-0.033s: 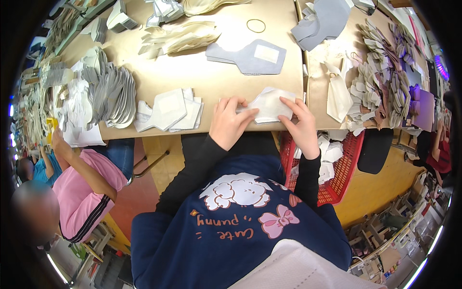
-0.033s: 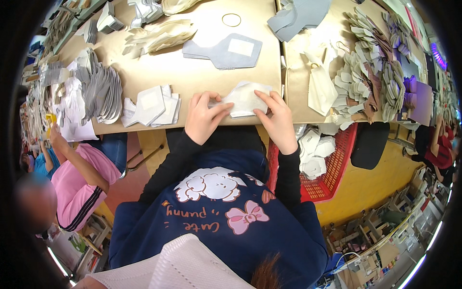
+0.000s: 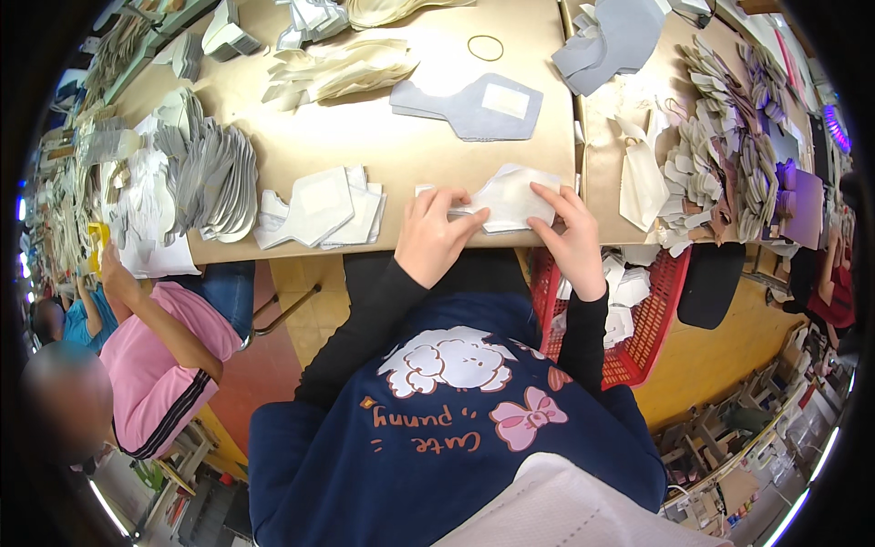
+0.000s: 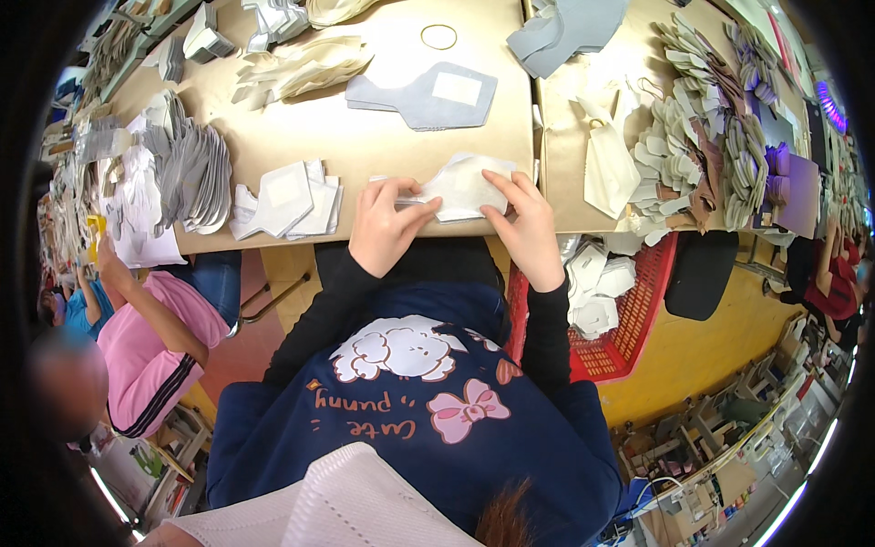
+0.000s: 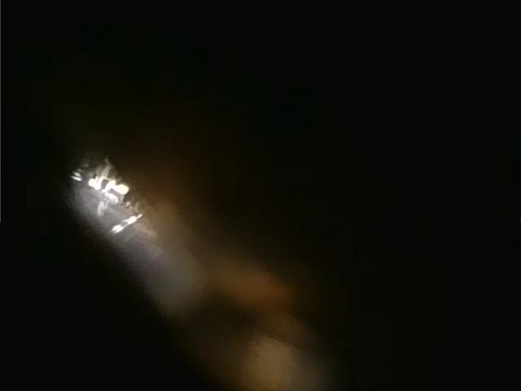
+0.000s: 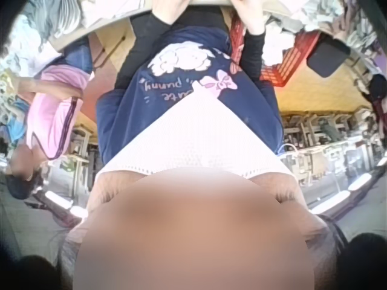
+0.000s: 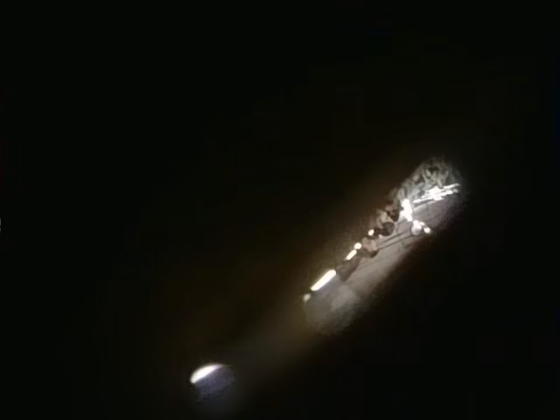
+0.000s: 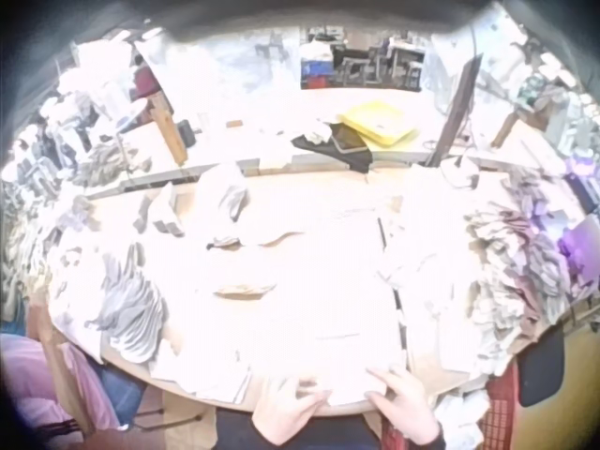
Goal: The person folds white fabric mask pieces one by one on a worktable, aligning edges and stacking them into a neat pile. The person also gathers and aligns the finished stack at the end.
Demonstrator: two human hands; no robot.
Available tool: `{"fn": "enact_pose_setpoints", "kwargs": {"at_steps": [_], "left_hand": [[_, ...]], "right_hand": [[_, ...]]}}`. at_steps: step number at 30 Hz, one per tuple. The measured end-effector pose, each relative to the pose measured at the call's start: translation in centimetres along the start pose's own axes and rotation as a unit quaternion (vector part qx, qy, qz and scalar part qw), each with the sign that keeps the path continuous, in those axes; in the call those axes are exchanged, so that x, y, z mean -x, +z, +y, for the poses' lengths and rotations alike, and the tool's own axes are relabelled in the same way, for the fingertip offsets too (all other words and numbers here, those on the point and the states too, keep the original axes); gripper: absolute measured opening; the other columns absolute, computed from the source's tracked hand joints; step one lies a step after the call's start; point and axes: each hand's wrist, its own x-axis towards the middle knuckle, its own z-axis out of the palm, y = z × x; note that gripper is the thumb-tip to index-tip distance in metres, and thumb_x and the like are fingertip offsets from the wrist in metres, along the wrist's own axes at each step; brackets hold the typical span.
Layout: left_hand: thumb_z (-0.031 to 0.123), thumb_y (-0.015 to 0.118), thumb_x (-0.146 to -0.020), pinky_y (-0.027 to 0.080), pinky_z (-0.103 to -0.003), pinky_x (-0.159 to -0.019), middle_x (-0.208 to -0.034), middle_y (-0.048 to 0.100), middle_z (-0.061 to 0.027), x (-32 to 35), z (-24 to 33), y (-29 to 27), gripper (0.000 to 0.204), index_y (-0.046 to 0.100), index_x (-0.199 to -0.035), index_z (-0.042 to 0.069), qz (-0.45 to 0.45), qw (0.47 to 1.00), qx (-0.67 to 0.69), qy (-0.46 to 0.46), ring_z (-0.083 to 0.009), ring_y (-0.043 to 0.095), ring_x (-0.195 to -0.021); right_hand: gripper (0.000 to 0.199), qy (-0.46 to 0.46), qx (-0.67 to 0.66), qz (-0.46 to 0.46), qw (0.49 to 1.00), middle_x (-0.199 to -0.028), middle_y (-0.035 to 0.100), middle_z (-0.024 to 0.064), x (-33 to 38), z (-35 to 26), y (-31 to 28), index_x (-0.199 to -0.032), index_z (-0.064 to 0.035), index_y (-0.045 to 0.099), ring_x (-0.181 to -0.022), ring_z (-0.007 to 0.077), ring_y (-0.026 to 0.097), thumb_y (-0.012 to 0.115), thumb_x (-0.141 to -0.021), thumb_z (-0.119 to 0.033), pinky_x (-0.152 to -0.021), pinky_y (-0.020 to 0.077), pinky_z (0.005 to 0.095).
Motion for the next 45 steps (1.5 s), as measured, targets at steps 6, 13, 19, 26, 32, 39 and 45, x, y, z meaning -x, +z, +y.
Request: {"fn": "enact_pose_setpoints", "kwargs": {"at_steps": [6, 13, 19, 26, 32, 39, 45], "left_hand": [[0.017, 0.076, -0.085, 0.039, -0.044, -0.108, -0.135, 0.062, -0.0013, 1.9, -0.1, -0.6, 0.033, 0.073, -0.118, 0.02, -0.043, 0.994, -0.065, 0.078, -0.0256, 0.055, -0.128], [0.022, 0.072, -0.09, 0.041, -0.045, -0.109, -0.136, 0.061, -0.001, 0.2, -2.2, -0.5, 0.035, 0.068, -0.124, 0.014, -0.114, 0.983, 0.019, 0.142, -0.0204, 0.053, -0.133], [0.022, 0.073, -0.089, 0.048, -0.04, -0.092, -0.127, 0.063, -0.0031, -1.2, -1.6, 0.0, 0.033, 0.068, -0.12, 0.012, -0.087, 0.989, 0.014, 0.123, -0.0225, 0.061, -0.109], [0.02, 0.073, -0.087, 0.049, -0.037, -0.085, -0.134, 0.062, -0.001, -3.7, 0.4, 2.6, 0.038, 0.066, -0.124, 0.011, -0.019, 0.998, -0.025, 0.061, -0.0229, 0.06, -0.097], [0.017, 0.071, -0.088, 0.047, -0.039, -0.093, -0.14, 0.059, 0.0, -3.7, 1.9, 2.6, 0.041, 0.063, -0.128, 0.012, -0.049, 0.997, -0.051, 0.018, -0.024, 0.058, -0.106], [0.016, 0.07, -0.087, 0.047, -0.039, -0.092, -0.134, 0.059, -0.0002, -5.5, 3.0, 4.7, 0.04, 0.065, -0.127, 0.014, -0.039, 0.994, -0.057, 0.088, -0.0245, 0.056, -0.114], [0.016, 0.072, -0.087, 0.047, -0.04, -0.091, -0.126, 0.061, -0.0033, -6.2, 3.8, 5.2, 0.042, 0.066, -0.129, 0.013, -0.033, 0.997, -0.038, 0.054, -0.0286, 0.056, -0.109]], "right_hand": [[0.048, -0.009, 0.018, -0.005, 1.0, -0.1, 0.054, 0.0092, -0.1, -0.1, -0.1, -0.129, -0.0037, 0.066, -0.073, 0.0175, 0.053, 0.074, -0.082, 0.002, -0.067, 0.0471, 0.0281], [0.038, -0.026, -0.007, 0.064, 0.998, -0.094, 0.057, 0.0052, -0.2, 0.5, 0.4, -0.125, -0.0013, 0.069, -0.073, 0.0116, 0.052, 0.07, -0.087, 0.003, -0.068, 0.0449, 0.0253], [0.03, -0.018, -0.027, 0.103, 0.994, -0.09, 0.059, 0.0063, -0.2, 1.3, 0.5, -0.119, 0.0008, 0.071, -0.071, 0.0119, 0.055, 0.069, -0.089, 0.004, -0.068, 0.0466, 0.0258], [0.03, -0.031, -0.013, 0.107, 0.994, -0.089, 0.059, 0.0083, 0.0, 1.2, 0.5, -0.117, 0.0, 0.071, -0.07, 0.0153, 0.058, 0.07, -0.088, 0.004, -0.067, 0.0491, 0.0283], [0.025, 0.006, -0.004, 0.133, 0.991, -0.09, 0.063, 0.0066, 1.6, 0.9, 0.1, -0.114, 0.0012, 0.072, -0.072, 0.011, 0.058, 0.071, -0.089, 0.002, -0.066, 0.0483, 0.0261], [0.02, -0.055, 0.062, 0.151, 0.985, -0.095, 0.063, 0.0096, 2.8, 1.9, 0.2, -0.11, 0.0, 0.074, -0.075, 0.0197, 0.063, 0.071, -0.09, 0.001, -0.069, 0.0502, 0.0281], [0.022, -0.088, 0.046, 0.117, 0.988, -0.103, 0.062, 0.0125, 3.7, 2.9, 0.3, -0.11, 0.0003, 0.073, -0.091, 0.024, 0.069, 0.07, -0.089, 0.003, -0.077, 0.0545, 0.0327]]}}
